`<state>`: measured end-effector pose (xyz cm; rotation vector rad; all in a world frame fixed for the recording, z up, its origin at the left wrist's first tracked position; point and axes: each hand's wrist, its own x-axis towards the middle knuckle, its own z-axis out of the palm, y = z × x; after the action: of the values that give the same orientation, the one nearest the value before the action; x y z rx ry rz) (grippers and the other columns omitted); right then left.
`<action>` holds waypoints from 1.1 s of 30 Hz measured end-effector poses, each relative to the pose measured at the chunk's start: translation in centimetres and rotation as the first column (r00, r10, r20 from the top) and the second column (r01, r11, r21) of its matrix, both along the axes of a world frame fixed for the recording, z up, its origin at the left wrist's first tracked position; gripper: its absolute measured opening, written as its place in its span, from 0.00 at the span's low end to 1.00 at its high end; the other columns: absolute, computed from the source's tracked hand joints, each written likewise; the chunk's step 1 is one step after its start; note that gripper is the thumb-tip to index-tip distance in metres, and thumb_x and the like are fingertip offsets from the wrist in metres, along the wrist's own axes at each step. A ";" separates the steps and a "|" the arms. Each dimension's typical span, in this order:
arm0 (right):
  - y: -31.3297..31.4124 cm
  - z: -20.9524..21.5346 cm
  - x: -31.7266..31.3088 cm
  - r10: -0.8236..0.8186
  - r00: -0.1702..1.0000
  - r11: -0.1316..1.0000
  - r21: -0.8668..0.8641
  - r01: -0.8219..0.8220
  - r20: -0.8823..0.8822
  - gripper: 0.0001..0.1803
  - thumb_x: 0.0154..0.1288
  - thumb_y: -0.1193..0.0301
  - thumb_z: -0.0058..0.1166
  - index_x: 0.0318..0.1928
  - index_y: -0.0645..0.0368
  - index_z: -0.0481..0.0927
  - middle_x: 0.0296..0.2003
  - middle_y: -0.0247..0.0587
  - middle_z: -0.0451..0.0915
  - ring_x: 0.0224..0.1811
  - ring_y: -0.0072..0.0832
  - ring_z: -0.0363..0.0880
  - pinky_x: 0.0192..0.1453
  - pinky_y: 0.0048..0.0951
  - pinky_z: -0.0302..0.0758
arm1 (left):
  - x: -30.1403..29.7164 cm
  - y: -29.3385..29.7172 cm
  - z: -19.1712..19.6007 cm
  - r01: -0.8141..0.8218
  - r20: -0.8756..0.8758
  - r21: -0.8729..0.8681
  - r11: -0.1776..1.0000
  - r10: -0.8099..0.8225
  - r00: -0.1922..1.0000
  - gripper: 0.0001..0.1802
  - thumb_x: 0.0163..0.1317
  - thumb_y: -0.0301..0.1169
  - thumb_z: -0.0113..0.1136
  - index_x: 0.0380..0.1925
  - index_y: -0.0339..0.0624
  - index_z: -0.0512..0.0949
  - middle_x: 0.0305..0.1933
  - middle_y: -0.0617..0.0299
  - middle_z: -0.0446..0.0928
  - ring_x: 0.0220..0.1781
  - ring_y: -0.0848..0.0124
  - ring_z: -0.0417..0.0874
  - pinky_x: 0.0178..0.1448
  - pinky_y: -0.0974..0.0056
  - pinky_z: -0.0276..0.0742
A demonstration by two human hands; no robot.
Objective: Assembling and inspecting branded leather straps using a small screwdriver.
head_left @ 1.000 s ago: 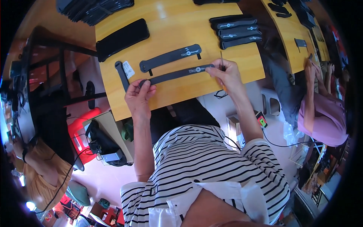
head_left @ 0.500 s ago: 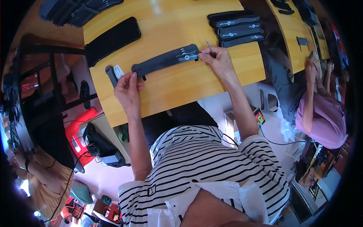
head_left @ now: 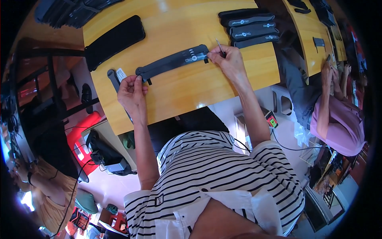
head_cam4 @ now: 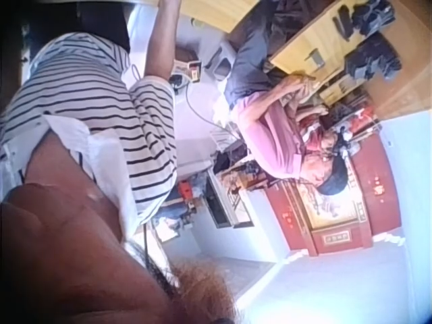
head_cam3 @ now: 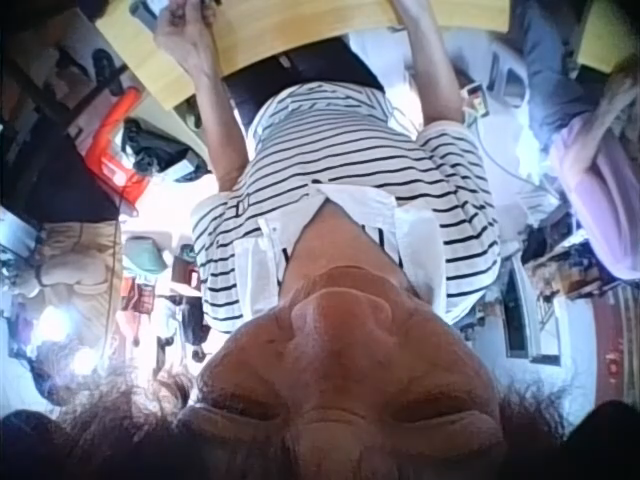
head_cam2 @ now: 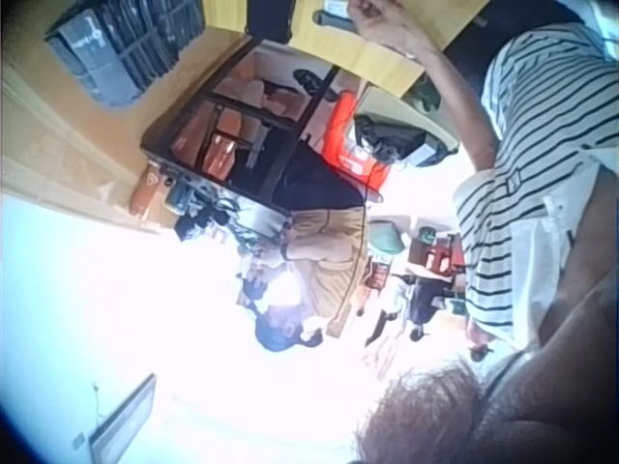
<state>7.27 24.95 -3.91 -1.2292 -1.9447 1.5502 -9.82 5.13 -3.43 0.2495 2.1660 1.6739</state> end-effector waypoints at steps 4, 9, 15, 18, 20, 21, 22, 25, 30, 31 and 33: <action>0.0 -0.3 0.0 -0.002 1.000 0.999 0.048 0.000 0.027 0.05 0.54 0.74 0.60 0.27 0.63 0.80 0.17 0.25 0.71 0.19 0.11 0.63 0.22 0.17 0.58 | 0.0 0.0 0.0 -0.008 0.014 -0.001 1.000 0.008 1.000 0.03 0.59 0.23 0.57 0.30 0.34 0.74 0.23 0.65 0.74 0.19 0.82 0.73 0.23 0.78 0.68; 0.0 0.1 -0.2 -0.010 0.997 0.997 0.073 0.005 0.075 0.06 0.53 0.74 0.61 0.26 0.63 0.80 0.16 0.26 0.72 0.19 0.12 0.64 0.22 0.17 0.59 | 0.0 0.1 0.0 -0.017 0.039 -0.010 1.000 0.018 0.999 0.03 0.59 0.23 0.57 0.30 0.34 0.74 0.24 0.65 0.74 0.19 0.81 0.73 0.23 0.78 0.68; -0.1 0.1 -0.4 -0.006 0.994 0.997 0.076 -0.003 0.109 0.05 0.53 0.74 0.60 0.26 0.64 0.80 0.16 0.27 0.72 0.18 0.12 0.64 0.22 0.17 0.59 | -0.2 -0.1 -0.2 -0.002 0.028 -0.004 1.000 0.002 1.000 0.03 0.58 0.22 0.57 0.31 0.35 0.74 0.24 0.66 0.74 0.19 0.82 0.73 0.23 0.78 0.68; -0.1 -0.3 -0.4 -0.001 0.996 0.996 0.094 -0.007 0.084 0.05 0.53 0.74 0.60 0.26 0.64 0.79 0.16 0.27 0.72 0.19 0.12 0.65 0.22 0.17 0.60 | -0.2 -0.2 -0.3 -0.019 0.034 0.010 1.000 0.018 0.999 0.03 0.58 0.22 0.57 0.30 0.35 0.74 0.23 0.66 0.74 0.19 0.82 0.72 0.23 0.78 0.68; -0.1 -0.2 -0.5 -0.001 0.996 0.995 0.096 -0.008 0.087 0.05 0.53 0.75 0.60 0.26 0.64 0.79 0.16 0.27 0.72 0.19 0.12 0.65 0.23 0.17 0.60 | -0.3 -0.3 -0.3 -0.013 0.043 0.041 0.999 0.012 0.999 0.03 0.58 0.21 0.58 0.30 0.35 0.73 0.23 0.66 0.74 0.19 0.82 0.72 0.22 0.78 0.68; -0.1 -0.2 -0.5 -0.006 0.995 0.995 0.104 -0.004 0.095 0.05 0.53 0.75 0.59 0.26 0.64 0.79 0.17 0.27 0.73 0.19 0.12 0.65 0.23 0.17 0.60 | -0.2 -0.3 -0.2 -0.020 0.037 0.034 0.999 0.019 0.999 0.03 0.58 0.21 0.58 0.30 0.35 0.73 0.23 0.66 0.74 0.19 0.82 0.72 0.22 0.78 0.68; 0.0 -0.2 -0.4 -0.001 0.996 0.995 0.099 -0.008 0.091 0.05 0.53 0.75 0.59 0.26 0.64 0.79 0.17 0.27 0.73 0.19 0.12 0.65 0.23 0.17 0.60 | -0.2 -0.1 0.0 0.005 0.015 0.006 1.000 -0.005 1.000 0.03 0.58 0.23 0.58 0.31 0.35 0.74 0.23 0.65 0.74 0.19 0.81 0.72 0.23 0.78 0.68; 0.1 -0.4 -0.3 -0.003 0.994 0.995 0.095 -0.008 0.113 0.05 0.54 0.75 0.59 0.26 0.64 0.79 0.17 0.27 0.73 0.19 0.12 0.65 0.23 0.17 0.61 | -0.1 -0.1 -0.1 0.024 -0.006 -0.039 0.999 -0.024 1.000 0.05 0.58 0.24 0.58 0.32 0.35 0.74 0.23 0.64 0.74 0.20 0.80 0.73 0.25 0.77 0.68; 0.0 -0.5 -0.3 -0.003 0.998 0.997 0.081 -0.003 0.070 0.06 0.54 0.74 0.60 0.26 0.64 0.78 0.17 0.27 0.73 0.19 0.12 0.65 0.23 0.17 0.60 | 0.1 0.1 0.3 -0.010 0.003 -0.029 1.000 0.010 1.000 0.05 0.59 0.25 0.58 0.32 0.35 0.74 0.23 0.65 0.74 0.20 0.80 0.72 0.24 0.77 0.68; 0.0 -0.5 -0.3 -0.009 0.997 0.996 0.085 0.002 0.074 0.06 0.54 0.74 0.60 0.26 0.64 0.78 0.17 0.27 0.73 0.19 0.12 0.65 0.23 0.17 0.60 | 0.1 0.1 0.2 -0.004 0.007 -0.024 1.000 0.004 1.000 0.05 0.59 0.25 0.58 0.32 0.35 0.74 0.23 0.65 0.74 0.20 0.80 0.72 0.24 0.77 0.68; 0.1 -0.8 -0.3 0.006 0.995 0.995 0.098 -0.015 0.096 0.06 0.54 0.74 0.59 0.25 0.64 0.78 0.16 0.28 0.73 0.18 0.12 0.66 0.22 0.17 0.60 | 0.0 0.0 -0.1 -0.012 -0.001 -0.026 1.000 0.012 1.000 0.02 0.59 0.22 0.56 0.30 0.35 0.73 0.22 0.65 0.73 0.18 0.81 0.72 0.22 0.77 0.68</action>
<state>6.96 25.05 -4.73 -1.2749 -2.0638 1.4059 -9.85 5.16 -3.53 0.2309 2.1925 1.6509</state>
